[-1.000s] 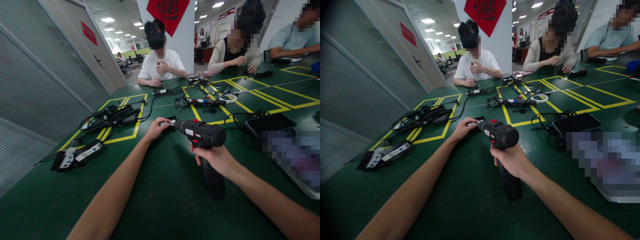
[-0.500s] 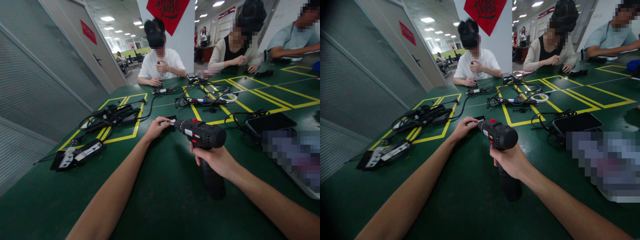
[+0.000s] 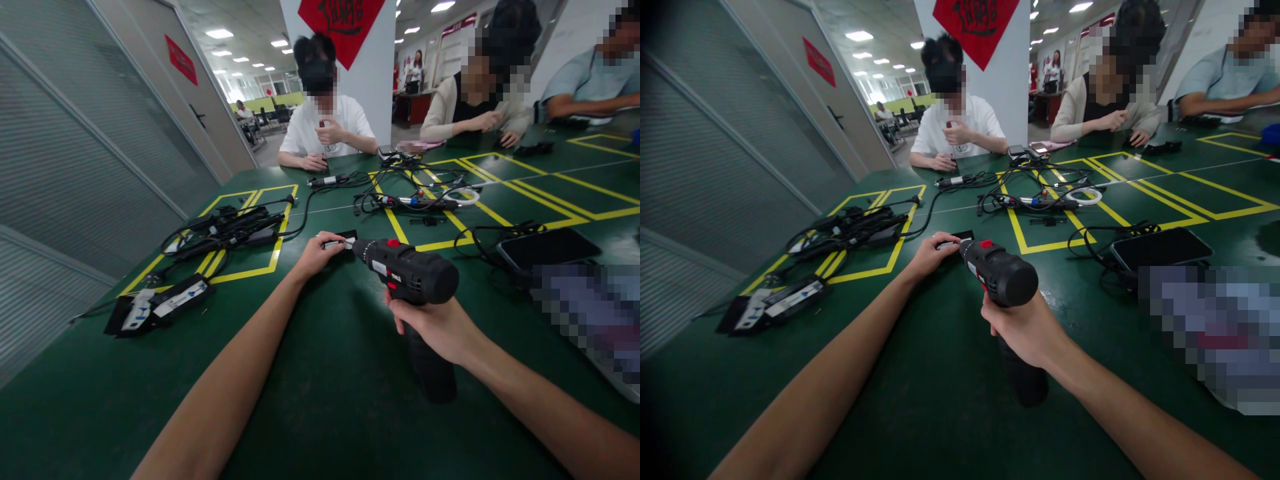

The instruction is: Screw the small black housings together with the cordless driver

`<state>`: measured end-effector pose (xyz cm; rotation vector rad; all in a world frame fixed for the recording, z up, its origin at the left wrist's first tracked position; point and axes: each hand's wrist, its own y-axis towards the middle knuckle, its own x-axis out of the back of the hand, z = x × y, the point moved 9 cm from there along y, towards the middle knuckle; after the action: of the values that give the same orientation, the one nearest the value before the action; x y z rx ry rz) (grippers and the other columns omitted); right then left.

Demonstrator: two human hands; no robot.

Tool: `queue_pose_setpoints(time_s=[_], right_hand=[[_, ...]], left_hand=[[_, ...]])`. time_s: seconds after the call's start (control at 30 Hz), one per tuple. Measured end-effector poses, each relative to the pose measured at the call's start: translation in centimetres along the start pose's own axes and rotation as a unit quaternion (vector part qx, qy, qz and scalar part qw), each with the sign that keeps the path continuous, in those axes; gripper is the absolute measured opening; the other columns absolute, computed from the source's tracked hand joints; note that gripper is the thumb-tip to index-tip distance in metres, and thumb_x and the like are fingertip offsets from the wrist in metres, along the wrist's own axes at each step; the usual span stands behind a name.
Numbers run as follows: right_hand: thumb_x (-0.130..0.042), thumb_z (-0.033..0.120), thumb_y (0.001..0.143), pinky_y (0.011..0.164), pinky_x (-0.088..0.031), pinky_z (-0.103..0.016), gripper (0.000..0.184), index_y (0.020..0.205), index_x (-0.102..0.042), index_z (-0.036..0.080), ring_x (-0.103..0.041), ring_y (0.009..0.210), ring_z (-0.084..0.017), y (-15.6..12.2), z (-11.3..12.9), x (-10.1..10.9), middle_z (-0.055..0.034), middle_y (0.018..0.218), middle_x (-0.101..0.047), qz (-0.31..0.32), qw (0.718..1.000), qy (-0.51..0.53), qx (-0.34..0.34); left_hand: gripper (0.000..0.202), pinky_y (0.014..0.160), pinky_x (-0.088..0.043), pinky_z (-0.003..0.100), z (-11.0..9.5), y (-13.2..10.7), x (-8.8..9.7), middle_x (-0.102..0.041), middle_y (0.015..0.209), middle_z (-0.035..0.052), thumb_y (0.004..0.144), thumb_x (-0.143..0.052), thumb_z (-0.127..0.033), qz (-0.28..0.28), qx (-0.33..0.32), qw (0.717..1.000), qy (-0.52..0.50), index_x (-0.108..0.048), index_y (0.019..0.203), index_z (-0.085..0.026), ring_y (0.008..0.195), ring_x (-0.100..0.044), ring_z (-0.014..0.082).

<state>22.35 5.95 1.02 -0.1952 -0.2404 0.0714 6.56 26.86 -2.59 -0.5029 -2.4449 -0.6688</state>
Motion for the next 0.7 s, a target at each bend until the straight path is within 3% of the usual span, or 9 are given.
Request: queue_pose_setpoints(time_s=[0.7], right_hand=[[-0.055,0.02,0.077,0.057,-0.041,-0.027,0.004,0.081,-0.057,0.02,-0.053,0.058,-0.014,-0.16,0.56,-0.62,0.0027,0.06,-0.056,0.015,1.0,-0.009,0.012]], left_hand=[[0.026,0.098,-0.043,0.038,0.0,0.08,0.04,-0.066,0.105,0.0056,0.08,-0.062,-0.038,-0.004,0.0,1.0,0.002,-0.071,0.099,-0.022,0.105,-0.058,0.0224]])
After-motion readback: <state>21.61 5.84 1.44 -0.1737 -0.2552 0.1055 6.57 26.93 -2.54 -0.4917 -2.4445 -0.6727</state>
